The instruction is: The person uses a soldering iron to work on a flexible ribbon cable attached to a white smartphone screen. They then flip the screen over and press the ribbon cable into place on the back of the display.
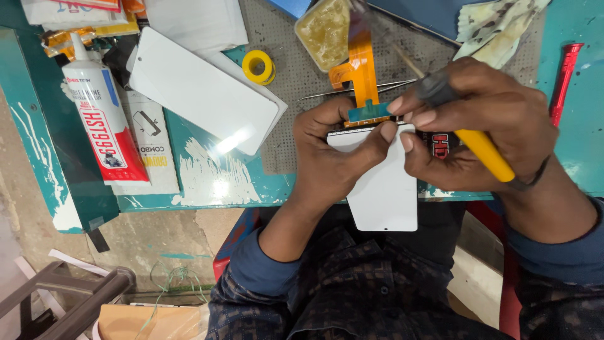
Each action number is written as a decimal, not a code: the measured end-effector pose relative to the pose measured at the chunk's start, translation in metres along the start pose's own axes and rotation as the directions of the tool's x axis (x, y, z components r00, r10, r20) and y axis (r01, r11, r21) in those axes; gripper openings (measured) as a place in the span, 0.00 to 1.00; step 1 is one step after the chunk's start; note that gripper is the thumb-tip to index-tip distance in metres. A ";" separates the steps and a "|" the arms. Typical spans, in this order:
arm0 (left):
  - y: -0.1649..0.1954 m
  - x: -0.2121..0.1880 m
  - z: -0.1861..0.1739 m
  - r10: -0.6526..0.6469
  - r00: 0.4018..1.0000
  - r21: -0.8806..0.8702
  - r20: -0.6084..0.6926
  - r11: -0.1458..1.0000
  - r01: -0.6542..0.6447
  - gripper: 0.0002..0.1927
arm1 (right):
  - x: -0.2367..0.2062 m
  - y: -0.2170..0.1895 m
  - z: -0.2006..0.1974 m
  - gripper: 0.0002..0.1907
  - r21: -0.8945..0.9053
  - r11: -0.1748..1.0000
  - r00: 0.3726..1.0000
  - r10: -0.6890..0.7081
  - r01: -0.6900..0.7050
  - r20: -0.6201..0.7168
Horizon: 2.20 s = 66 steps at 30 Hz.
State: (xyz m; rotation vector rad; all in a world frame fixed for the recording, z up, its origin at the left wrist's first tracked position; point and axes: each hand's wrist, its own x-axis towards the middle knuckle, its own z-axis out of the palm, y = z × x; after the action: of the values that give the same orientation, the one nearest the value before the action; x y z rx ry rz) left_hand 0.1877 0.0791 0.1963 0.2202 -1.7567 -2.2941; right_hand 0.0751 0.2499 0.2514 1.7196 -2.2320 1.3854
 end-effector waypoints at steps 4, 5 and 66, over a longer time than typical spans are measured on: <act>0.000 -0.001 -0.001 -0.007 1.000 -0.025 0.026 1.000 0.007 0.08 | -0.003 0.003 0.001 0.15 -0.014 0.999 0.999 -0.036 0.036 -0.016; 0.000 -0.001 -0.002 0.006 0.999 -0.007 0.037 1.000 -0.006 0.09 | -0.004 0.003 0.002 0.15 0.001 0.999 0.998 -0.048 0.048 -0.028; 0.002 -0.006 0.007 0.096 0.994 0.141 -0.052 0.986 -0.087 0.12 | 0.002 -0.006 -0.009 0.34 0.669 0.645 0.887 0.460 -0.369 0.046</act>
State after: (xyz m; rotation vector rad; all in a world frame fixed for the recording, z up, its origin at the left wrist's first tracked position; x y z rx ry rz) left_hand 0.1921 0.0871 0.2001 0.2250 -1.8580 -2.0832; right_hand 0.0750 0.2544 0.2616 1.1442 -2.3036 2.5802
